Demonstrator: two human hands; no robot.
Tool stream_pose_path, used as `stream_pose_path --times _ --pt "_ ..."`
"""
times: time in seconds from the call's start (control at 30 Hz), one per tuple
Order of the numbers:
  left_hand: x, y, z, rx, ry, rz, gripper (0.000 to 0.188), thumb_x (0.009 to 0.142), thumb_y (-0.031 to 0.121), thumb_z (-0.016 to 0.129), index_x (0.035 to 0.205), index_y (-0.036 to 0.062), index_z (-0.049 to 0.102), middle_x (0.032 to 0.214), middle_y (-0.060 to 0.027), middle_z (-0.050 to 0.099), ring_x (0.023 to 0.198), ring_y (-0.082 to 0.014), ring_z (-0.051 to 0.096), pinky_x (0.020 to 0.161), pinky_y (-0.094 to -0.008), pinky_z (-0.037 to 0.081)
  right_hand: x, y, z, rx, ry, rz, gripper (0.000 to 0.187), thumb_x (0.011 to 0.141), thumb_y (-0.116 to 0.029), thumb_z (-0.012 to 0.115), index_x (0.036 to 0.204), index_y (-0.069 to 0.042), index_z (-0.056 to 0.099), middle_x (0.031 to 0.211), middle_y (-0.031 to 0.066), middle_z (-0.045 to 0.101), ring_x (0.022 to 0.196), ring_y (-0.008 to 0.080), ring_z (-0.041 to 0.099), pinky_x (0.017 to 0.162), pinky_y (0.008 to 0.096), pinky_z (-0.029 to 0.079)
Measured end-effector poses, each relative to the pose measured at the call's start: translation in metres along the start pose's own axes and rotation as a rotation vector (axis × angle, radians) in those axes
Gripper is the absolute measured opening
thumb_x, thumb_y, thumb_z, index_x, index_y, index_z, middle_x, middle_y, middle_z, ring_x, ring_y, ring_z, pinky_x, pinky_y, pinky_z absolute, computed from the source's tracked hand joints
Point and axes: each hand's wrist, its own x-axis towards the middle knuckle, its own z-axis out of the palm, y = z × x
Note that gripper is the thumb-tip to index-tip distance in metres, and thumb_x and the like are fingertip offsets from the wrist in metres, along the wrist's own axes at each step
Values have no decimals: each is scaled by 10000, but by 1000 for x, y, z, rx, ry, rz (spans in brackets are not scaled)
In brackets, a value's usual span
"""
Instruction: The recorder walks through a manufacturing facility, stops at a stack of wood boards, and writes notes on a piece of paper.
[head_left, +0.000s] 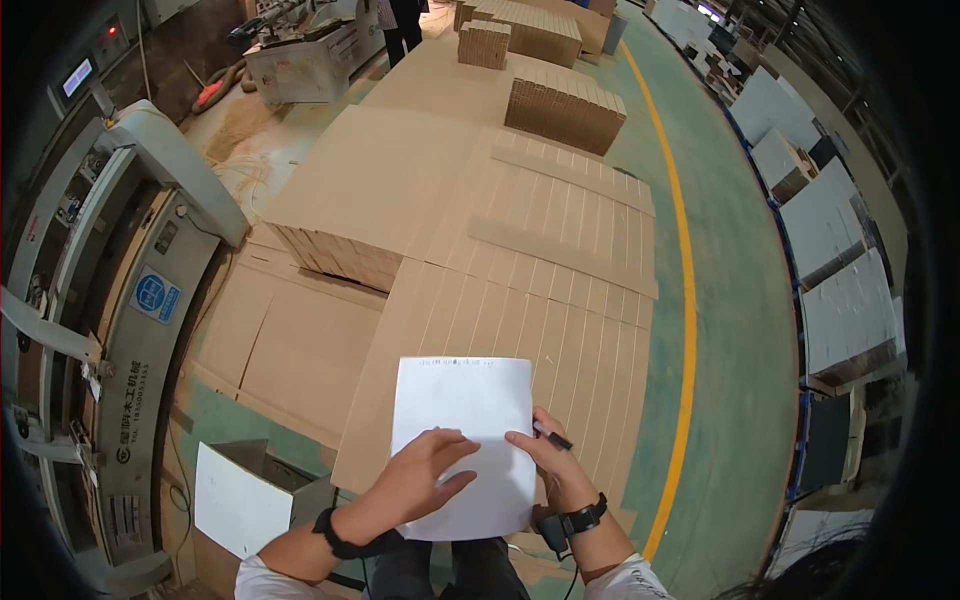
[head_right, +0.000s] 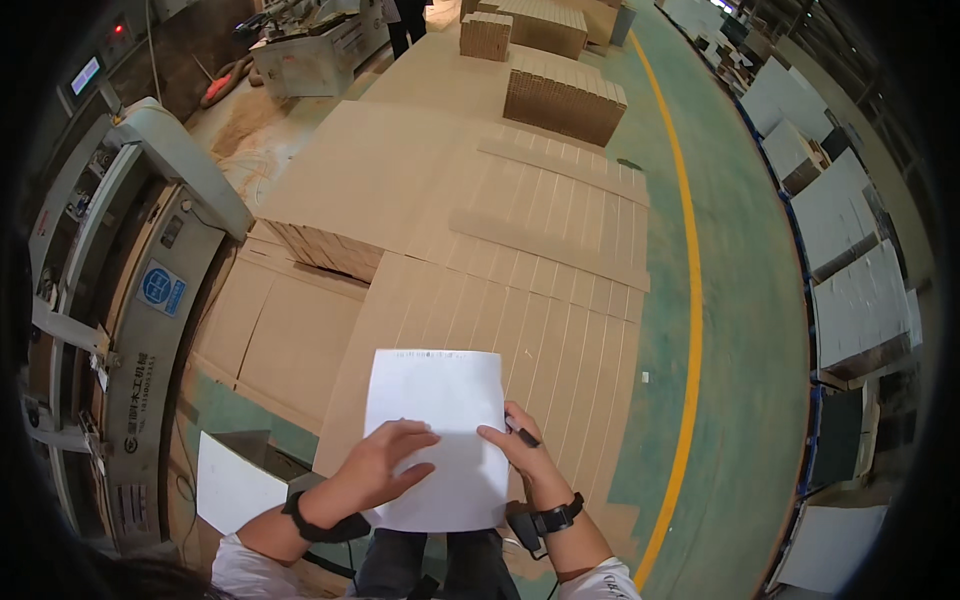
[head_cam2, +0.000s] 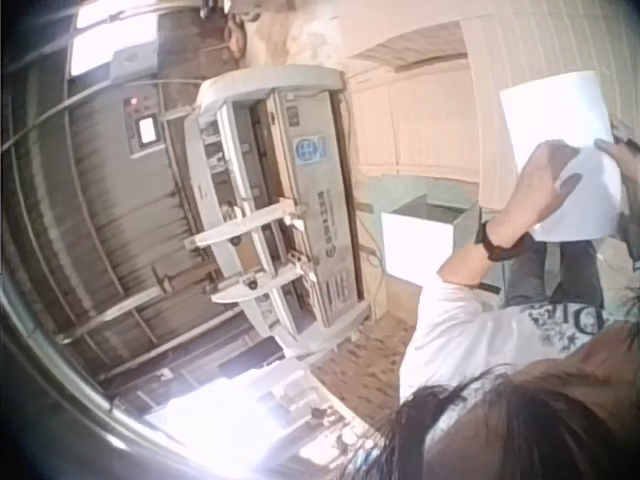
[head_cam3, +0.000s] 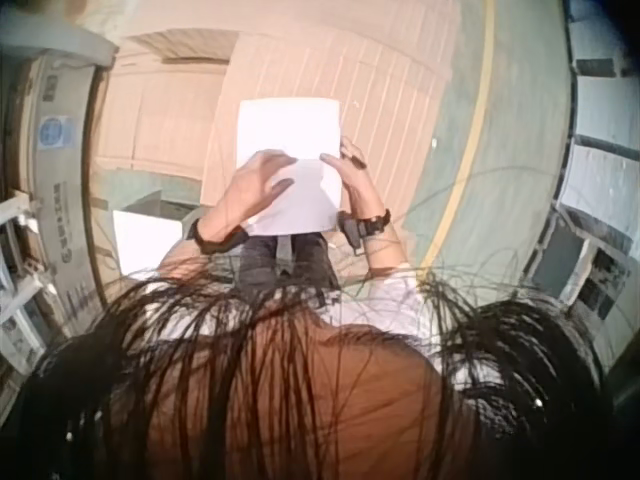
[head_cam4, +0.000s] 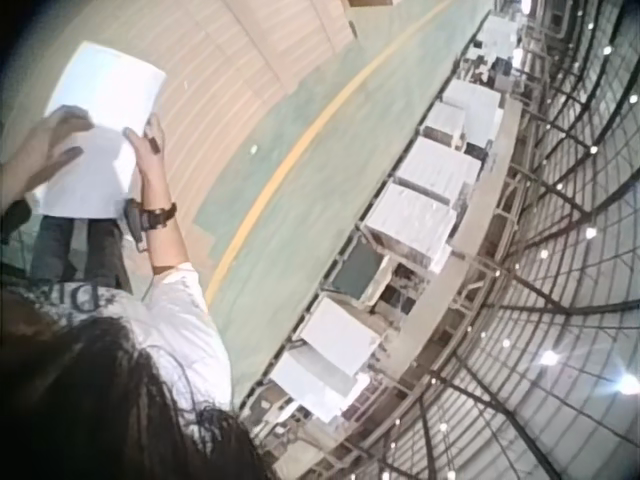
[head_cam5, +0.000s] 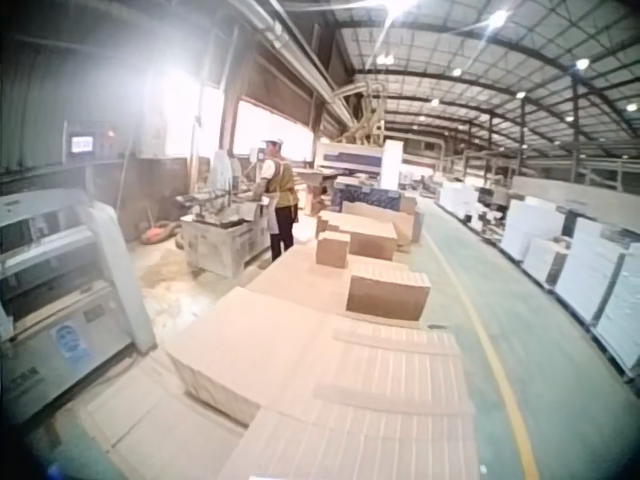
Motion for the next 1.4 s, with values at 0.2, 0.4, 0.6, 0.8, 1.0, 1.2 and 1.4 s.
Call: stream_pose_path --times 0.2,0.4,0.6,0.8,1.0,1.2,1.4 --pt "24 -82 46 476 -180 225 528 717 245 708 1192 107 523 1287 -128 409 1246 -322 336 978 -533 323 3 -11 -5 -639 211 -68 369 714 -192 747 979 -31 546 727 65 575 620 151 533 585 286 451" --pt "33 -108 63 636 -190 173 635 707 348 698 1256 126 467 1341 -143 336 1296 -344 235 973 -599 248 -8 -63 7 191 283 -301 512 883 -512 428 1036 -36 536 727 66 559 567 129 530 499 241 448" --pt "34 -107 47 543 -302 202 616 722 317 678 1231 43 464 1365 -177 313 1311 -338 237 1018 -568 236 34 -58 70 228 -81 -178 739 903 -610 213 979 37 562 710 109 580 484 137 513 462 230 432" --pt "32 -115 12 329 -334 -1 497 738 288 663 1115 -2 519 976 -112 555 1026 -247 509 1006 -464 322 83 -30 110 259 18 7 569 956 -494 268 798 -21 542 614 56 536 478 108 450 451 225 384" --pt "21 -118 11 442 -344 61 368 779 298 633 1011 23 559 738 -88 567 786 -239 563 1015 -494 298 79 -9 107 -130 -81 -248 363 927 -332 439 815 -17 578 671 74 585 561 120 518 527 243 426" --pt "17 -120 18 452 -388 76 342 800 266 597 999 -7 547 599 -74 533 653 -241 582 1044 -533 253 81 -12 110 -263 -114 -446 131 763 -100 682 833 -20 605 761 85 618 654 149 579 580 256 462" --pt "19 -127 23 507 -249 157 232 771 219 594 851 4 557 521 -43 485 539 -183 560 1022 -566 276 78 -14 124 -190 19 -367 186 722 -11 723 793 -35 553 714 66 596 633 101 550 540 221 431"
